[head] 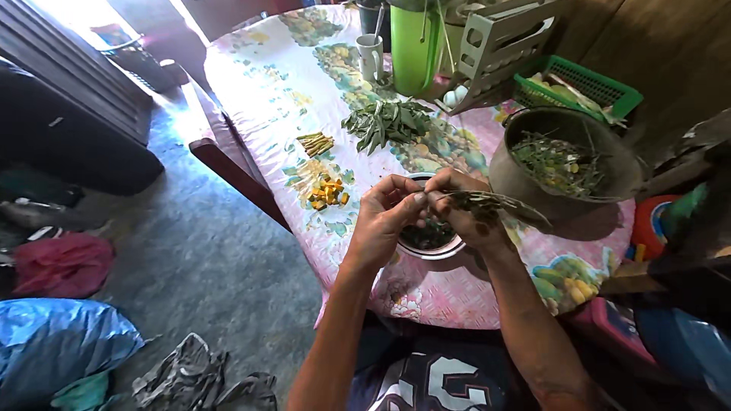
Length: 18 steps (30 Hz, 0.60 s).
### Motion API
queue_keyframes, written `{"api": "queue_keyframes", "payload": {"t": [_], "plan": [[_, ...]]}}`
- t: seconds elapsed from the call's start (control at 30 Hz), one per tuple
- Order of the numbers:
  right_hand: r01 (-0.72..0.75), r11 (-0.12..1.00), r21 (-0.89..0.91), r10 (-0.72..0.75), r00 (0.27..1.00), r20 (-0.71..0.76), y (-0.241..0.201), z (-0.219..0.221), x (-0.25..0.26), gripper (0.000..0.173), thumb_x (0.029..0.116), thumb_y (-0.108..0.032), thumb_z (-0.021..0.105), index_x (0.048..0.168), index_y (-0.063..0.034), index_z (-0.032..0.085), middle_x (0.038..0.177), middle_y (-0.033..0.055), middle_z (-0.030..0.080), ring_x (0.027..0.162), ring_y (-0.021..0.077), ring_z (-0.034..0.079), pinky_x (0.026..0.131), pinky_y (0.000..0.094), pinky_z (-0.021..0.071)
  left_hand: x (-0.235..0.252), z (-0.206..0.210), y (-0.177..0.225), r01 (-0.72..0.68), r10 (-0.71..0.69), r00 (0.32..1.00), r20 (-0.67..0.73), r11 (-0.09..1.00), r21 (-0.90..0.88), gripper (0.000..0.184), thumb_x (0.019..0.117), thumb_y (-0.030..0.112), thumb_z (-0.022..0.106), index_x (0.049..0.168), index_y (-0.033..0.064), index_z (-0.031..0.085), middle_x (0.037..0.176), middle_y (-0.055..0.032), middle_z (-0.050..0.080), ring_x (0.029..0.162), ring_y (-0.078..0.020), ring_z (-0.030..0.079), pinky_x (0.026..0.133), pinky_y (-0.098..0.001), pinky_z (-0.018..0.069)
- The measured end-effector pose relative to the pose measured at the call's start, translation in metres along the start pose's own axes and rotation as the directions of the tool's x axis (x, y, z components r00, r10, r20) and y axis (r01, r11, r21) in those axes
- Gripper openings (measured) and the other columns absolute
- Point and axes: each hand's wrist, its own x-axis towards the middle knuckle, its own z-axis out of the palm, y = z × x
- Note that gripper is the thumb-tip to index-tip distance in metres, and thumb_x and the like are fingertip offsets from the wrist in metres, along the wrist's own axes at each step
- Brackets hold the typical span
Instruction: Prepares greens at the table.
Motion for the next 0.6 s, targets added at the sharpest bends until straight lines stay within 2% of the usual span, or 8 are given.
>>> {"api": "queue_keyframes", "payload": {"t": [0.13,0.2,0.33,0.4,0.47,0.5,0.53,0.6], "plan": [[-0.012,0.997,-0.076,0.009,0.999,-0.034,-0.002,-0.001,-0.004,0.009,0.0938,-0.007,0.055,0.099,-0.0056,0.063,0.078,0.0018,0.061,0.057,0.0063,0.054,0.048,0.0191,0.047,-0.001,0.005,-0.002,0.023,-0.022,0.999,0.039,1.0,-0.016,0.007,0.0989,0.005,0.062,0.105,0.0071,0.062,0.088,-0.0079,0.064,0.067,-0.0112,0.063,0.062,-0.025,0.0579],[-0.063,0.984,-0.168,0.059,0.998,-0.031,-0.011,-0.016,-0.011,0.01,0.0984,-0.01,0.054,0.102,-0.006,0.062,0.08,0.0017,0.059,0.058,0.0064,0.054,0.051,0.0188,0.0476,-0.001,0.008,-0.002,0.041,-0.04,0.998,0.042,0.999,-0.024,0.007,0.099,0.005,0.062,0.105,0.0078,0.063,0.087,-0.0076,0.063,0.068,-0.0119,0.063,0.064,-0.0264,0.0581],[-0.083,0.805,-0.587,-0.008,0.988,-0.152,-0.054,-0.091,-0.019,0.024,0.1065,-0.029,0.053,0.101,-0.0083,0.064,0.078,-0.0026,0.059,0.06,0.0025,0.055,0.053,0.0178,0.0475,-0.002,0.006,-0.002,0.054,-0.054,0.998,0.029,0.999,-0.003,0.007,0.0991,0.005,0.062,0.105,0.0073,0.063,0.087,-0.0072,0.064,0.069,-0.0123,0.063,0.065,-0.0271,0.0585],[-0.207,0.55,-0.809,-0.063,0.956,-0.288,-0.06,-0.135,-0.03,0.028,0.104,-0.038,0.057,0.106,-0.0114,0.067,0.084,0.0031,0.064,0.068,0.0127,0.062,0.06,0.0331,0.0513,-0.001,0.007,-0.002,0.064,-0.064,0.998,0.016,0.998,-0.003,0.007,0.0994,0.004,0.061,0.106,0.0068,0.063,0.087,-0.0076,0.064,0.069,-0.0124,0.063,0.066,-0.0269,0.0585],[-0.304,0.426,-0.852,-0.02,0.939,-0.345,-0.061,-0.156,-0.037,0.04,0.101,-0.036,0.063,0.131,-0.0098,0.064,0.105,0.0145,0.07,0.09,0.029,0.069,0.08,0.0536,0.0546,0.002,0.009,-0.005,0.071,-0.071,0.997,0.009,0.997,-0.004,0.007,0.0998,0.005,0.061,0.106,0.0076,0.063,0.087,-0.0071,0.063,0.071,-0.0124,0.064,0.067,-0.027,0.0584],[-0.278,0.435,-0.856,-0.01,0.95,-0.313,-0.061,-0.155,-0.034,0.044,0.1004,-0.034,0.064,0.136,-0.0079,0.061,0.107,0.0168,0.07,0.09,0.0314,0.069,0.079,0.055,0.0552,0.004,0.011,-0.006,0.071,-0.071,0.997,0.004,0.997,-0.014,0.007,0.0997,0.005,0.061,0.106,0.0074,0.062,0.087,-0.0074,0.063,0.071,-0.0129,0.064,0.067,-0.0277,0.0585],[-0.242,0.496,-0.834,0.011,0.962,-0.272,-0.062,-0.145,-0.033,0.044,0.1005,-0.032,0.063,0.138,-0.0091,0.059,0.109,0.0136,0.069,0.089,0.0261,0.069,0.077,0.0481,0.0574,0.005,0.013,-0.008,0.071,-0.071,0.997,0.0,0.997,-0.02,0.007,0.0994,0.004,0.061,0.105,0.007,0.063,0.087,-0.0078,0.064,0.071,-0.0134,0.064,0.068,-0.0285,0.0589],[-0.197,0.74,-0.643,0.095,0.977,-0.19,-0.061,-0.107,-0.033,0.037,0.1005,-0.028,0.062,0.135,-0.0136,0.059,0.101,0.0022,0.067,0.079,0.0108,0.066,0.066,0.0282,0.0582,0.006,0.017,-0.011,0.077,-0.078,0.997,-0.01,0.997,-0.014,0.007,0.0985,0.004,0.063,0.105,0.0066,0.063,0.087,-0.008,0.064,0.071,-0.0138,0.064,0.069,-0.0294,0.0589]]}}
